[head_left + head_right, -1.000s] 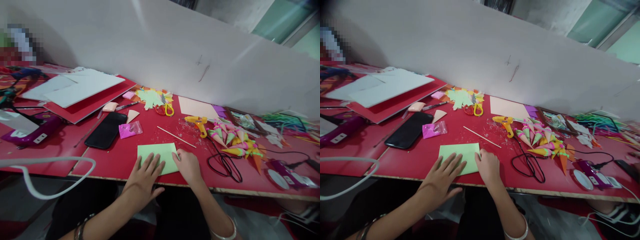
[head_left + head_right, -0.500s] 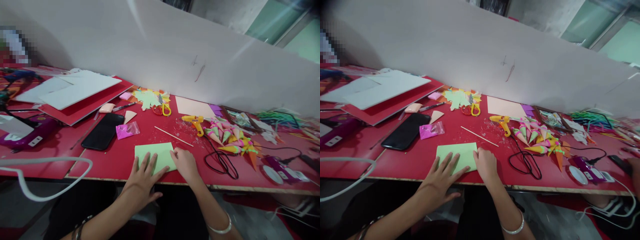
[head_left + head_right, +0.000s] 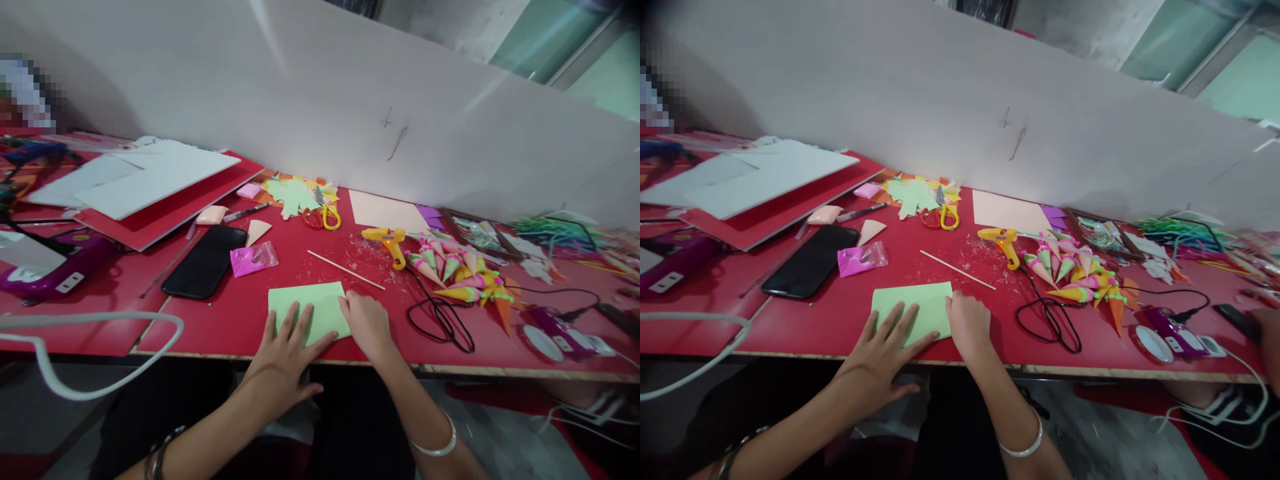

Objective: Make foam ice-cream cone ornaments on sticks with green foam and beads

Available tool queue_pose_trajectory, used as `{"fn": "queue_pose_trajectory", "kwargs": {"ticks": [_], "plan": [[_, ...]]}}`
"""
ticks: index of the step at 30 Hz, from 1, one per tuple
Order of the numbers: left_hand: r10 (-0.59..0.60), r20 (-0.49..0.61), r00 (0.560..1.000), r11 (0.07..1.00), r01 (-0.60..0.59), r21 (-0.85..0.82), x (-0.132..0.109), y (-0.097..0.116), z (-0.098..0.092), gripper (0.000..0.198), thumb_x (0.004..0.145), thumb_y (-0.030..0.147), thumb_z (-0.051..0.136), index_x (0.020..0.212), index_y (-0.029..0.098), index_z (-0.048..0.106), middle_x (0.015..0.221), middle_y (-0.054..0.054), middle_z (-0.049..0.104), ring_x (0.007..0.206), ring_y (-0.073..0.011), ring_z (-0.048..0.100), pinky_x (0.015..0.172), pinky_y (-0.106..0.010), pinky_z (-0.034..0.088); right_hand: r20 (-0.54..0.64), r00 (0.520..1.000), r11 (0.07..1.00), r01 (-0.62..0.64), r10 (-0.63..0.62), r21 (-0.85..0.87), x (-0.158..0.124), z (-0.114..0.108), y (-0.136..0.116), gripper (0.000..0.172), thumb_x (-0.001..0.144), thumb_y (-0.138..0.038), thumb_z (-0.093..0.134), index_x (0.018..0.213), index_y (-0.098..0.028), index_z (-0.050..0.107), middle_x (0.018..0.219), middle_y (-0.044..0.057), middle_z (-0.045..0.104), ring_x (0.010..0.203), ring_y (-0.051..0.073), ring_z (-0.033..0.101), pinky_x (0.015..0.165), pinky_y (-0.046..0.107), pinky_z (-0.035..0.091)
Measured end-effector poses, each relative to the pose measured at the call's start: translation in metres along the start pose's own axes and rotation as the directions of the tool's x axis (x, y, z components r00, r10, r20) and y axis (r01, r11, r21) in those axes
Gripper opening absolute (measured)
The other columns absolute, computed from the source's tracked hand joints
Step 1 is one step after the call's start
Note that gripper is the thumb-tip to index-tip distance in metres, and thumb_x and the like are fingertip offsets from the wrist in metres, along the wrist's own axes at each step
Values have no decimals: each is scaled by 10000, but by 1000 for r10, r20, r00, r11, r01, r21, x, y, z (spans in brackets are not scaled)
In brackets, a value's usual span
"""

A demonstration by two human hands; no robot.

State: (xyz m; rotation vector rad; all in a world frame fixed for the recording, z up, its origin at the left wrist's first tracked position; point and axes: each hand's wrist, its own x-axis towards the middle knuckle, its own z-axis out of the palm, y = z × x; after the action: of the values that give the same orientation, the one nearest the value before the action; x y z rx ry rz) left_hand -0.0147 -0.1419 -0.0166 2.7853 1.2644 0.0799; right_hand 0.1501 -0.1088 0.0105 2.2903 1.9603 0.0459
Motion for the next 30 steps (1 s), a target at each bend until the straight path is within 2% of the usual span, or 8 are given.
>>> {"fn": "queue_pose_trajectory", "kwargs": {"ticks": [6,12,19,25,30], "plan": [[4,33,999,1000,-4,-13,0,1,-5,818,629,486,607,1297,422,138,1413,-116,147,1259,-393,104,926,-618,116,34,999,1000,-1,1,2,0,-2,0,291,865,-315,304,898,-166,551,743,101,640,705,227,625,573,284,410],[1,33,999,1000,-1,-13,1,1,-7,744,651,511,571,1290,410,202,1413,-95,162,1262,-380,111,947,-591,116,5,1000,1000,12,-12,-8,0,-1,1,291,865,-297,299,884,-159,555,731,97,645,691,230,627,561,284,416],[66,62,996,998,-66,-4,3,1,-4,716,710,539,480,1324,315,187,1412,-95,163,1284,-304,108,1006,-485,130,14,1000,1000,5,-5,3,-1,-1,-1,310,872,-299,283,890,-148,554,736,107,642,706,226,628,576,282,421],[54,26,998,998,-54,23,1,3,1,795,660,504,565,1315,386,129,1421,-83,132,1271,-366,88,955,-587,109,27,1000,1000,-11,10,12,0,-2,-2,304,869,-303,291,905,-149,551,742,117,639,720,226,626,578,286,423],[54,28,998,998,-55,30,2,6,0,794,651,506,577,1311,389,152,1427,-79,99,1271,-374,71,949,-605,77,28,1000,1000,-14,14,11,1,1,-3,310,872,-307,285,917,-145,546,740,125,638,721,224,627,578,287,424]]}}
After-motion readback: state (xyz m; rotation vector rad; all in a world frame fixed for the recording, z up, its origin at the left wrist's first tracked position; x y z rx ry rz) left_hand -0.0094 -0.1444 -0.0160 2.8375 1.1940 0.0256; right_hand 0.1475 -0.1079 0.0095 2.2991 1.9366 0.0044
